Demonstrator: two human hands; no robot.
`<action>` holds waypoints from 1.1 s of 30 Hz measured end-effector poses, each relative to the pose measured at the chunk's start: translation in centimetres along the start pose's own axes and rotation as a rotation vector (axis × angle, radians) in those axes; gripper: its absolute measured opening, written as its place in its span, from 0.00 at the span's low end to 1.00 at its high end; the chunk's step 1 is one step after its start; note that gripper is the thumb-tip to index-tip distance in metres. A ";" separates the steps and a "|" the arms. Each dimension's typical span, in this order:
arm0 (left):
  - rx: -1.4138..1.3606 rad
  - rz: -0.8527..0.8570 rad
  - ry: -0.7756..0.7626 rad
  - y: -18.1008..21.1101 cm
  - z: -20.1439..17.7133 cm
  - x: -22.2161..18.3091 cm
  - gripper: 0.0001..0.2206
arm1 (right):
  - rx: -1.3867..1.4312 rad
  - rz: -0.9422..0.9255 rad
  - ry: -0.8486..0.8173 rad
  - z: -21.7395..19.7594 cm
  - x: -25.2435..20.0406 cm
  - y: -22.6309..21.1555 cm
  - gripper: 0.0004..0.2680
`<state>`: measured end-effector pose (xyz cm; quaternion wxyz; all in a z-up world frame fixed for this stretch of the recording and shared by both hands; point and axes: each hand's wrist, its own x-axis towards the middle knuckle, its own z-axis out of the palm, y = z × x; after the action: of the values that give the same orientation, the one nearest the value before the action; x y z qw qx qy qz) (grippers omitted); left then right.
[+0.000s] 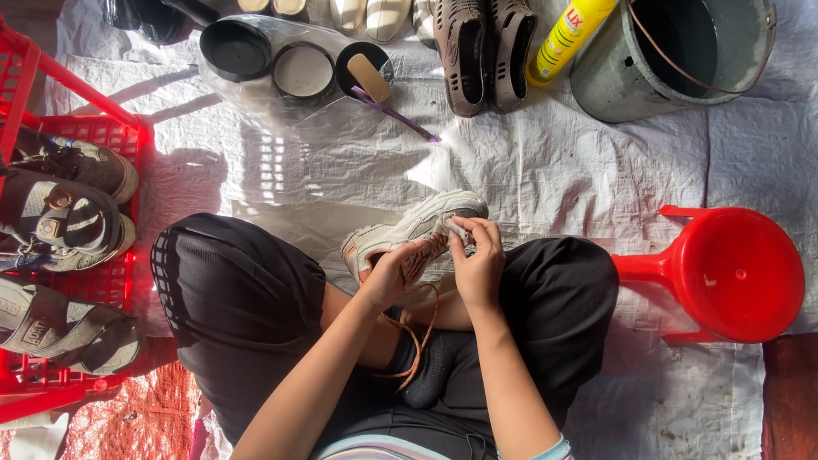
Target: Cleaning a white sneaker by wiping it with a cloth and cleaning agent while sitting on the floor.
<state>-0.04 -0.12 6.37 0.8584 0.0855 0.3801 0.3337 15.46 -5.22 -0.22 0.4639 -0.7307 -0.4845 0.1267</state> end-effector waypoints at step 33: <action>0.942 0.108 0.035 -0.6 -0.4 2.0 0.39 | -0.010 0.083 0.122 -3.5 6.2 3.4 0.07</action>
<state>0.96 0.70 4.70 0.7011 0.4796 0.4994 0.1704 22.80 -2.37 0.63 0.4834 -0.7588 -0.4254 0.0984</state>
